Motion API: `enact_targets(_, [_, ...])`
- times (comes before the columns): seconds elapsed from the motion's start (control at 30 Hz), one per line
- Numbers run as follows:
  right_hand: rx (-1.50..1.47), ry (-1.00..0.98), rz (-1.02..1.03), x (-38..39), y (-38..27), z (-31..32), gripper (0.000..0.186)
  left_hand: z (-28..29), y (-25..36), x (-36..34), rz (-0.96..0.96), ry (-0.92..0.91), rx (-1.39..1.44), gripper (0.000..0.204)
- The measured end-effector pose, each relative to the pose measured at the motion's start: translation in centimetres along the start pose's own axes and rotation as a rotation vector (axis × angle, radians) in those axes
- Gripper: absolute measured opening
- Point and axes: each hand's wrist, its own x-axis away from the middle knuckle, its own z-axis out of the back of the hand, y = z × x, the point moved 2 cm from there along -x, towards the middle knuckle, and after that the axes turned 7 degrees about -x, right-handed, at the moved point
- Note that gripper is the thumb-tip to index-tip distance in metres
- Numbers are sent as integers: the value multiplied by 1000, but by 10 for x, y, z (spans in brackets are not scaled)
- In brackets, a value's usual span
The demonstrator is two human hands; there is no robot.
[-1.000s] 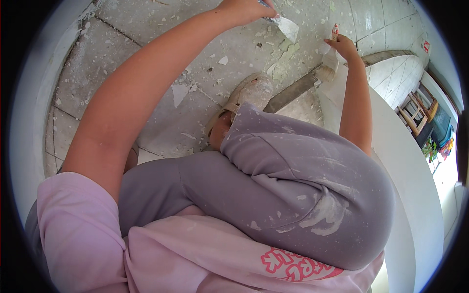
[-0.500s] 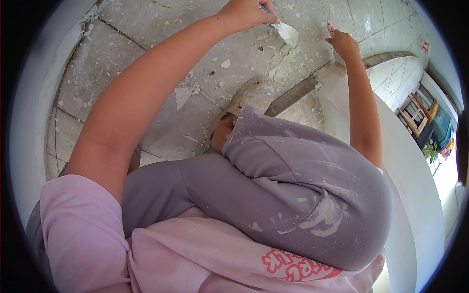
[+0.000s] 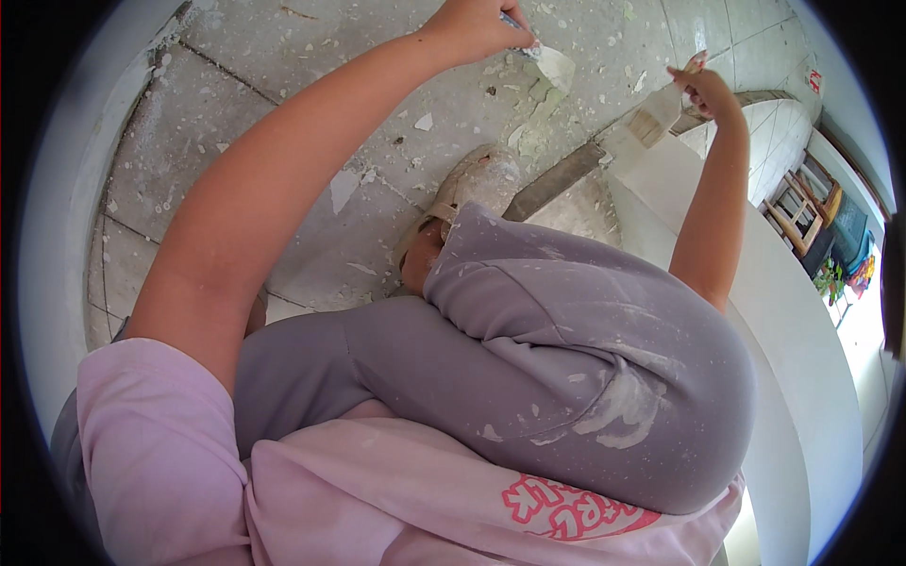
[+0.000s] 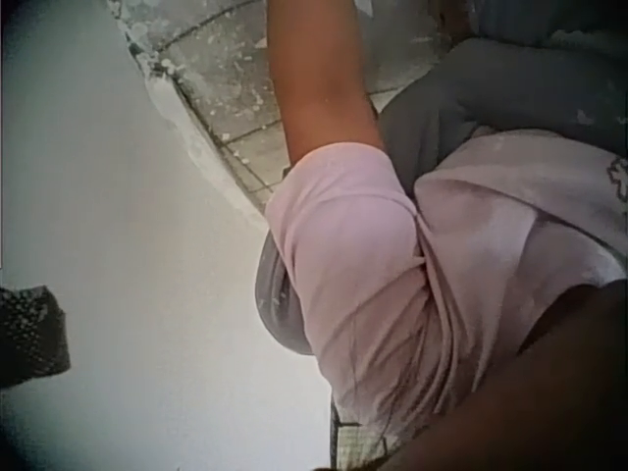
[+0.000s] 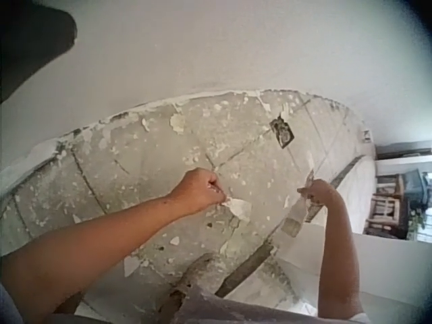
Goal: Scrape and apply compound to patch a damaged area at the base of a wall.
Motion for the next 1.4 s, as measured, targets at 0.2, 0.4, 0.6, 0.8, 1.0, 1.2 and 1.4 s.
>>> enact_targets(0.2, [395,246,-30,-17,38,-24,48,-2,-1,-4,-47,18,1,23])
enact_targets(0.4, [49,892,12,108,-37,17,50,14,0,2,-116,73,106,24])
enact_targets(0.6, [-968,836,385,206,-74,-13,28,29,19,1,210,42,273,22])
enact_targets(0.8, [-1822,1178,415,294,-39,-18,26,16,59,-26,150,-68,283,22])
enact_targets(1.0, [-1844,1107,478,421,-2,-13,28,5,62,-71,46,-156,355,16])
enact_targets(1.2, [-1069,1830,-331,603,87,-95,18,-37,91,-88,-34,-306,400,13])
enact_targets(1.4, [-216,1697,-1034,762,192,-138,28,-62,70,-81,109,-363,277,21])
